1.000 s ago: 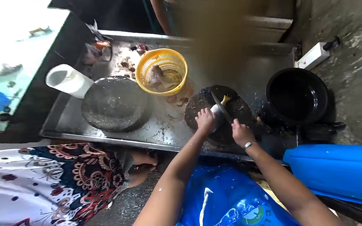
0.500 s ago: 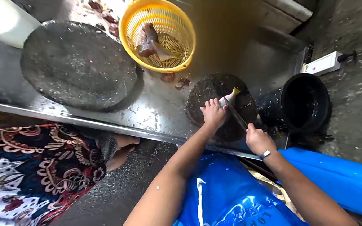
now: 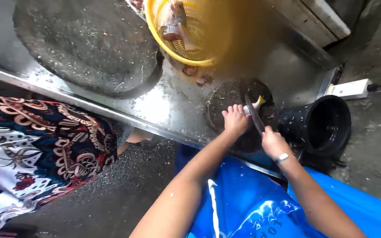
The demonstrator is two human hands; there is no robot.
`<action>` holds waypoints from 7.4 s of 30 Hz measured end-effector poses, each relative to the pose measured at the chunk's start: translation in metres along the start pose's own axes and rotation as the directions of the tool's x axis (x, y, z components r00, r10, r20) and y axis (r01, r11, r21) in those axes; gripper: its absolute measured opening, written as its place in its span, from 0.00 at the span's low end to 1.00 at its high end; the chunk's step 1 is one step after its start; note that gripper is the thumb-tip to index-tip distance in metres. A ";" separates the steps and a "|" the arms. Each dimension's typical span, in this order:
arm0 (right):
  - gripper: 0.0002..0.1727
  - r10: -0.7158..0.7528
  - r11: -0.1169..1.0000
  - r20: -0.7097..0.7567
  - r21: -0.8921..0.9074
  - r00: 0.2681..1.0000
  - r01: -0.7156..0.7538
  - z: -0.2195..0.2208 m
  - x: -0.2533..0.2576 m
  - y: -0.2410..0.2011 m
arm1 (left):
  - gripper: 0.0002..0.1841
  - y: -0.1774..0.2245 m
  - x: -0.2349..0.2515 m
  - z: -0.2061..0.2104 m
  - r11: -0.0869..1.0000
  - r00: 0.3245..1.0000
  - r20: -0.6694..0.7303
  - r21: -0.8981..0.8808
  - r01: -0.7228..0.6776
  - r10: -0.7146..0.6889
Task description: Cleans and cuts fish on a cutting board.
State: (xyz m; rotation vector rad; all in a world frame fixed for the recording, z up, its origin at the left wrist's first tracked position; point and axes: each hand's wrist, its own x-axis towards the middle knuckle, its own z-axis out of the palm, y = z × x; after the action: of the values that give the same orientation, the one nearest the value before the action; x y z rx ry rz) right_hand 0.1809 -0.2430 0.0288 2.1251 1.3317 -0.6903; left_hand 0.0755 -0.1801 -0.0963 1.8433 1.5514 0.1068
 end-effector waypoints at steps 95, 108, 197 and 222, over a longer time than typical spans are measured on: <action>0.29 -0.136 0.937 -0.093 0.311 0.986 0.158 0.085 0.022 0.004 | 0.13 -0.029 -0.050 0.022 0.792 0.745 -0.378 -0.048 -0.608 0.549; 0.27 -0.140 0.961 0.168 0.260 0.976 0.093 0.125 -0.072 0.104 | 0.28 -0.012 -0.026 0.009 0.999 0.977 -0.212 -0.047 0.015 -0.024; 0.24 -0.692 0.215 -0.138 0.898 0.709 0.384 -0.016 0.068 -0.060 | 0.28 -0.062 -0.016 -0.115 0.543 0.990 -0.127 -0.828 -0.138 0.059; 0.20 -0.707 0.636 0.464 0.747 0.533 0.193 0.035 0.059 -0.180 | 0.26 -0.220 -0.072 -0.111 0.545 0.981 0.186 -0.828 0.132 0.046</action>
State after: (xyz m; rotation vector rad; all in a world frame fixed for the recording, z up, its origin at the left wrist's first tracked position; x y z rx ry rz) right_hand 0.0339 -0.1626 -0.0661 1.4578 1.2823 -2.2470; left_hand -0.1809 -0.1882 -0.1100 0.9832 1.0869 0.5488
